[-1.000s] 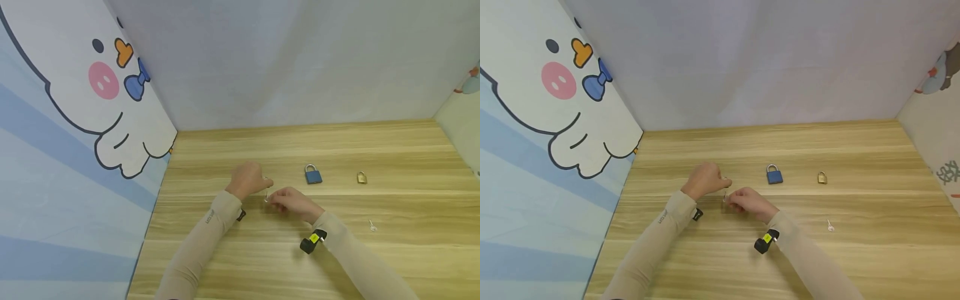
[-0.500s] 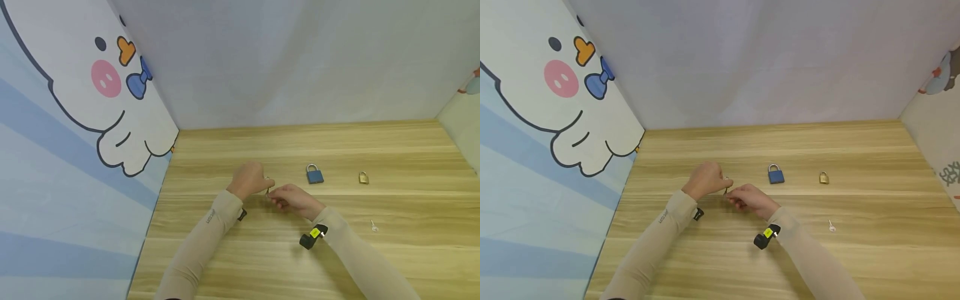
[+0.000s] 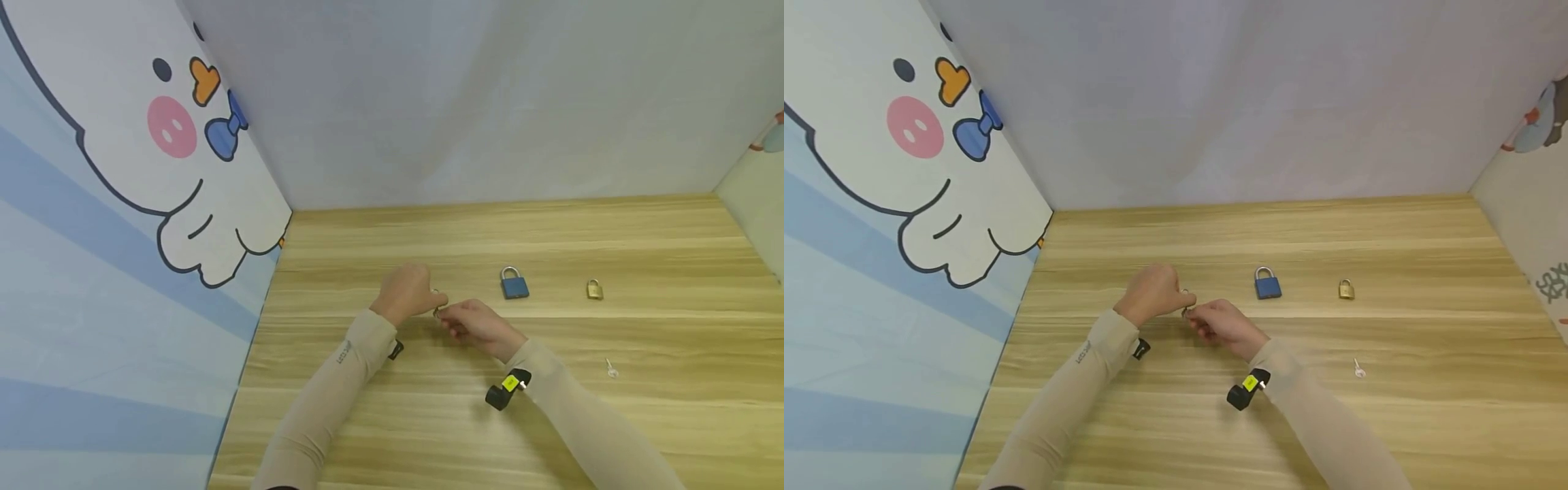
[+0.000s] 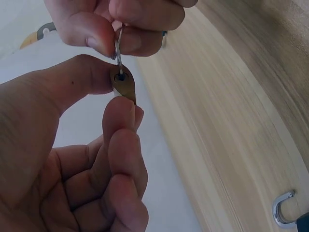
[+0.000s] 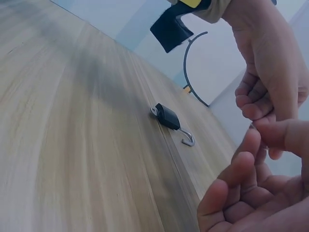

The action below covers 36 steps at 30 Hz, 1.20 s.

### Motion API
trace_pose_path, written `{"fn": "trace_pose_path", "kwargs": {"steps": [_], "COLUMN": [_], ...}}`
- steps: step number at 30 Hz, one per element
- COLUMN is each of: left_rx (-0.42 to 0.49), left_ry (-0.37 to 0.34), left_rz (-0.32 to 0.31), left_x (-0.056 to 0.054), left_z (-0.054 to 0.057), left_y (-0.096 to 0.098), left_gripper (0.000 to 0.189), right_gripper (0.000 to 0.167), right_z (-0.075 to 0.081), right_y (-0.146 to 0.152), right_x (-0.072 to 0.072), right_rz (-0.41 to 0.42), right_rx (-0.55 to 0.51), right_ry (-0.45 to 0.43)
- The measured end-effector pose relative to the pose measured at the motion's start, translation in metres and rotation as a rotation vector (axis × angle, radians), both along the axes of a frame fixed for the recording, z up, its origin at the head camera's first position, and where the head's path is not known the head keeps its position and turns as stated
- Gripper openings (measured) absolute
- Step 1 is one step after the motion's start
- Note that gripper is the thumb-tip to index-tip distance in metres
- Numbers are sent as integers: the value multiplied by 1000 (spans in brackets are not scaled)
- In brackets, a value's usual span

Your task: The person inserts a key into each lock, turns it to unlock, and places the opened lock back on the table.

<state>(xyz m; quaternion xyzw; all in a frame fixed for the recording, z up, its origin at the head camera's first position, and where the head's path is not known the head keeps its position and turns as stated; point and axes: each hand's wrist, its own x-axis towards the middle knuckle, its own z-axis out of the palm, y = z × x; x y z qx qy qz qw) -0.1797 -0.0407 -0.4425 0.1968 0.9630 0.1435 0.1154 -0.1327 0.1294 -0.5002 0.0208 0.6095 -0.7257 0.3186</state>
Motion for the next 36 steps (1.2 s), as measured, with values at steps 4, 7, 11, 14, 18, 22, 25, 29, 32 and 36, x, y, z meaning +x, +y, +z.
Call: {"fn": "trace_pose_path", "kwargs": {"steps": [4, 7, 11, 14, 18, 22, 25, 29, 32, 36], "left_rx": [-1, 2, 8, 15, 19, 15, 9, 15, 44, 100], "left_ry": [-11, -11, -15, -23, -29, -35, -42, -29, -11, -3], "left_rz": [22, 27, 39, 54, 67, 78, 80, 73, 66, 59], "left_x": [1, 2, 2, 1, 0, 0, 0, 0, -1, 0], "left_z": [1, 1, 1, 1, 2, 3, 3, 1, 0, 1], "left_y": [0, 0, 0, -1, -2, -3, -4, -4, -4, -5], "left_gripper": [48, 48, 50, 51, 51, 51, 52, 51, 50, 51], "right_gripper": [24, 24, 19, 22, 15, 13, 21, 25, 20, 16], "right_z": [2, 2, 1, 0, -4, -5, -4, -4, -3, -1], "right_y": [-5, -8, -10, -12, -13, -14, -15, -18, -20, -24], "right_x": [2, 4, 4, 5, 6, 7, 8, 8, 8, 10], "right_rz": [-50, -89, -155, -188, -175, -165, -181, -199, -211, -272], "right_rx": [-6, -19, -32, -22, 14, 44, 49, 12, -59, -110], "right_ry": [15, 11, 4, 28, 104, 140, 123, 71, 31, 9]}}
